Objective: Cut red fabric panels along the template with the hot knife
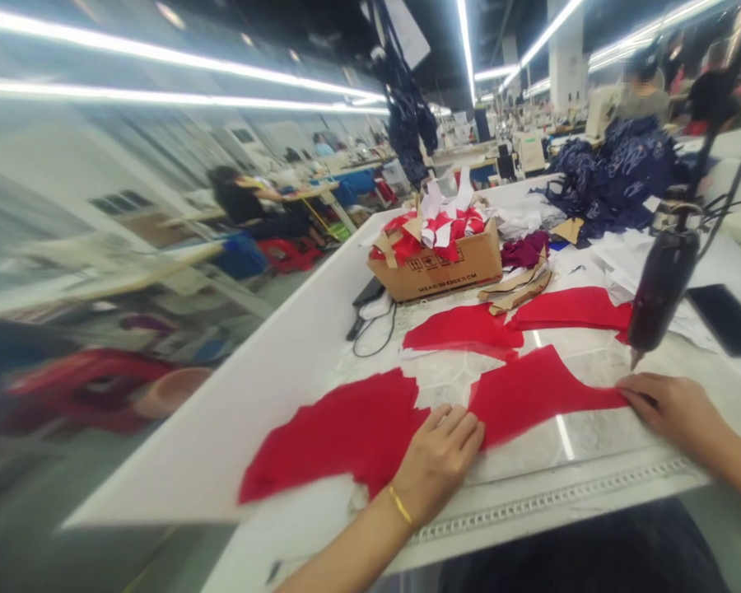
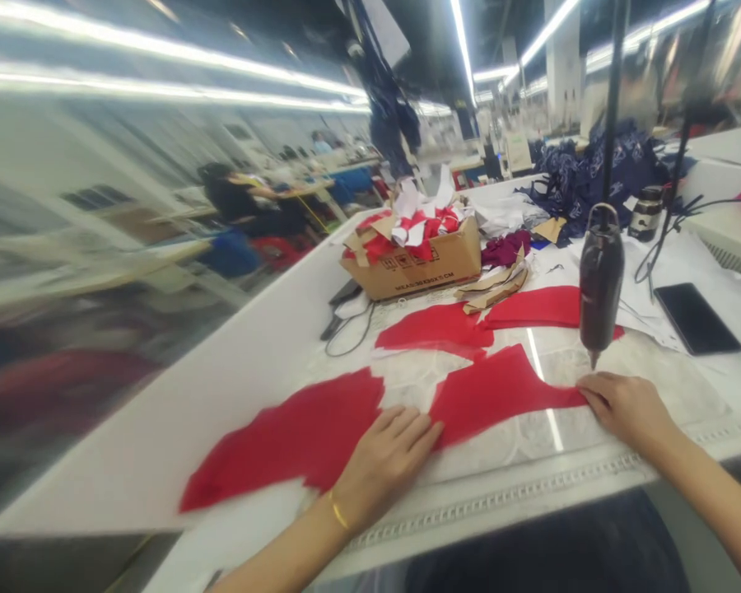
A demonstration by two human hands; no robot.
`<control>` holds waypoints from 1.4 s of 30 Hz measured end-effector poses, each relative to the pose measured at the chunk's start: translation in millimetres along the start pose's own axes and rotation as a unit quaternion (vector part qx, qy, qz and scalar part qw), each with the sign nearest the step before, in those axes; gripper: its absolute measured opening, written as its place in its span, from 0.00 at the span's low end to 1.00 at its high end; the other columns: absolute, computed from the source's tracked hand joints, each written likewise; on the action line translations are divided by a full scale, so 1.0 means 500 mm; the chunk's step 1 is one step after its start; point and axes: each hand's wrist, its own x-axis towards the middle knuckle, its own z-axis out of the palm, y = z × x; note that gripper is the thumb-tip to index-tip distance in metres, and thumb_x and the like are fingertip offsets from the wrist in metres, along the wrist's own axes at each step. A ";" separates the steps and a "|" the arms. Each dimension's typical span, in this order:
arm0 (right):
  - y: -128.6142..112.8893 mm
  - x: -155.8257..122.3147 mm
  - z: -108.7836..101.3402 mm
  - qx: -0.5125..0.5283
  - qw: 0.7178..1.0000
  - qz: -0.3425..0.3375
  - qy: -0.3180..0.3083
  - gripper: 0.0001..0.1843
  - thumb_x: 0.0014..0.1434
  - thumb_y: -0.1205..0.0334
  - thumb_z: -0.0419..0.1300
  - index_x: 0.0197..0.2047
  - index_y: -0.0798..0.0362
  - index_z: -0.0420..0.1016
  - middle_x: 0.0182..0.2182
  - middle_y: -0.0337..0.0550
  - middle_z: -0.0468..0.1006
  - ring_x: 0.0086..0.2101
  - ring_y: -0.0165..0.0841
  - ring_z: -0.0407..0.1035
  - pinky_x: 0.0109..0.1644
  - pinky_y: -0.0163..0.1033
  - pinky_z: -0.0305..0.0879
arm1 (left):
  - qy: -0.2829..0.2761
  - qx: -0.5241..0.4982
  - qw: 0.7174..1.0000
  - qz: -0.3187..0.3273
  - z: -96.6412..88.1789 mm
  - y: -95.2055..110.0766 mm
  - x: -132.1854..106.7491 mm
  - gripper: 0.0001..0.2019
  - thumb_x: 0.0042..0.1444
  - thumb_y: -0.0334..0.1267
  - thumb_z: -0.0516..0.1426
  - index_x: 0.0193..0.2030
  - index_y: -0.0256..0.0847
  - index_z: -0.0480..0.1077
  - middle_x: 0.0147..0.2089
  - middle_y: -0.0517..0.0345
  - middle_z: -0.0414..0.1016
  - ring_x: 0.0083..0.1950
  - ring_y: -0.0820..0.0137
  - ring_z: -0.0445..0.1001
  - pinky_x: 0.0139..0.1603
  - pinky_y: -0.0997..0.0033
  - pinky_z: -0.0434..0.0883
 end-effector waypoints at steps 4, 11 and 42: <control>0.001 -0.008 -0.003 0.009 1.000 -0.013 -0.006 0.15 0.65 0.64 0.57 0.40 0.44 0.86 0.36 0.37 0.89 0.31 0.36 0.84 0.29 0.36 0.74 | -0.015 -0.005 1.000 -0.011 0.006 0.003 -0.009 0.12 0.66 0.21 0.51 0.40 0.38 0.72 0.33 0.56 0.72 0.37 0.65 0.71 0.48 0.63 0.70; -0.001 -0.025 -0.008 0.008 0.999 -0.037 0.031 0.15 0.67 0.62 0.56 0.38 0.47 0.86 0.33 0.38 0.88 0.27 0.35 0.82 0.26 0.36 0.72 | -0.001 -0.003 1.000 -0.015 0.005 0.012 -0.014 0.13 0.67 0.20 0.48 0.43 0.34 0.73 0.34 0.54 0.74 0.37 0.65 0.72 0.47 0.62 0.71; -0.186 0.207 0.026 0.265 0.963 0.048 -0.007 0.17 0.61 0.48 0.58 0.31 0.50 0.80 0.18 0.37 0.76 0.19 0.31 0.67 0.24 0.35 0.64 | 0.067 -0.519 0.546 -0.654 -0.081 -0.264 -0.074 0.25 0.45 0.58 0.73 0.34 0.36 0.76 0.31 0.54 0.79 0.32 0.67 0.78 0.38 0.67 0.77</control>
